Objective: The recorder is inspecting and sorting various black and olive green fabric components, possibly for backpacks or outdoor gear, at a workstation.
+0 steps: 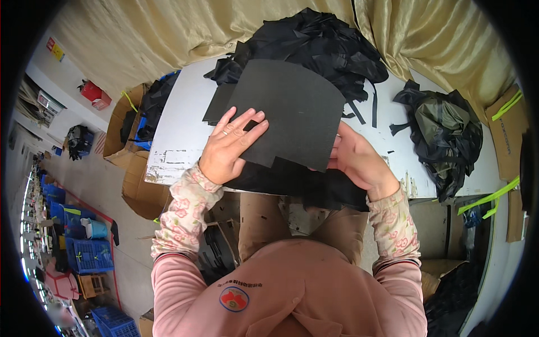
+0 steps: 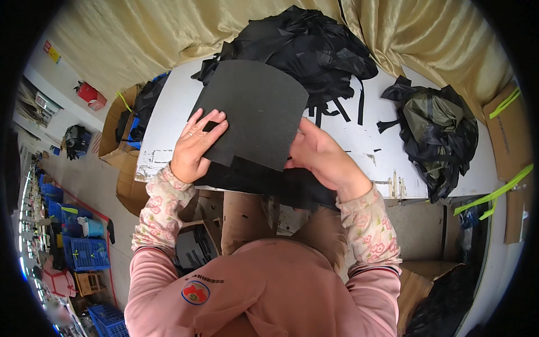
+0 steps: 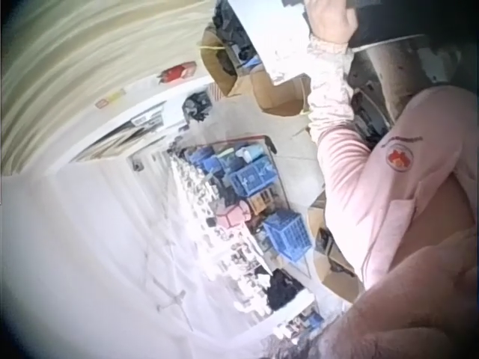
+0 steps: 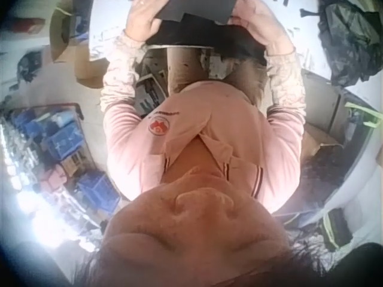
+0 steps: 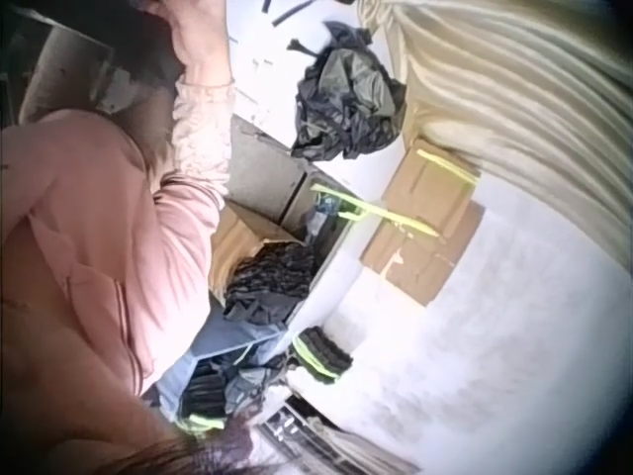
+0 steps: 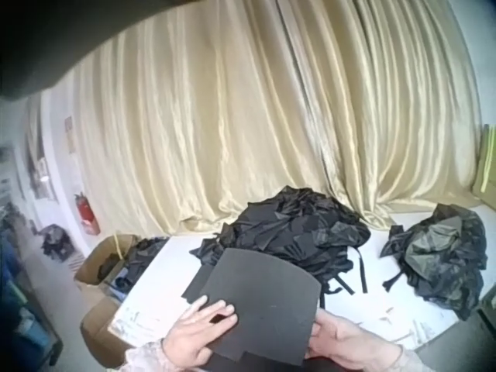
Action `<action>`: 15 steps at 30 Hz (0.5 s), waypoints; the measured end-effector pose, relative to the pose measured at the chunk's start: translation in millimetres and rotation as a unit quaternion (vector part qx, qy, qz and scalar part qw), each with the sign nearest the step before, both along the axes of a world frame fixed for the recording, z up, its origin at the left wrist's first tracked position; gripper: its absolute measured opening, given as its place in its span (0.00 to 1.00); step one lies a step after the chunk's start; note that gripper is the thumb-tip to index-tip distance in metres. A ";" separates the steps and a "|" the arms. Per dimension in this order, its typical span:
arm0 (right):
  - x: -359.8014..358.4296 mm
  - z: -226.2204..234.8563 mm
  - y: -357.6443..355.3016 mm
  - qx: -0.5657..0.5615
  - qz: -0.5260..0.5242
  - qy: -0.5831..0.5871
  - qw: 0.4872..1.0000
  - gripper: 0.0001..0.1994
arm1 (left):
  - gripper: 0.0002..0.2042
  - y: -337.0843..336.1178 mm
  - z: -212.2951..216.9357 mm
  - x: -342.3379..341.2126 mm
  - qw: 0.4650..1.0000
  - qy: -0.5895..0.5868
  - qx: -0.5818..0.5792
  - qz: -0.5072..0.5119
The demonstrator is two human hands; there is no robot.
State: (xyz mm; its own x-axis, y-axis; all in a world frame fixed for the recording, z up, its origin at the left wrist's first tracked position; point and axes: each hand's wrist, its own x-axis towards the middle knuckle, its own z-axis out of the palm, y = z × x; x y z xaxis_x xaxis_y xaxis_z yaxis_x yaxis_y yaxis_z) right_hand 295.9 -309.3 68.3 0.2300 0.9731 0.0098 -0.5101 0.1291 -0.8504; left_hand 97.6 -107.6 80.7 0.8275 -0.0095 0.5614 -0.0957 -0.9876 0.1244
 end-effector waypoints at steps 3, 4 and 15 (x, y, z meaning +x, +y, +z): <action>0.3 -9.9 -5.1 -0.069 -0.049 -0.022 0.996 0.19 | 0.26 -6.8 -2.9 -6.8 0.923 -0.054 -0.353 -0.145; 1.2 -15.5 -6.0 -0.089 -0.052 -0.052 0.993 0.18 | 0.25 -7.7 -11.5 -8.6 0.834 -0.133 -0.496 -0.202; 40.5 -122.1 -95.1 -0.312 -0.138 -0.159 0.926 0.12 | 0.11 94.9 -83.2 -121.1 0.679 -0.380 -0.572 0.260</action>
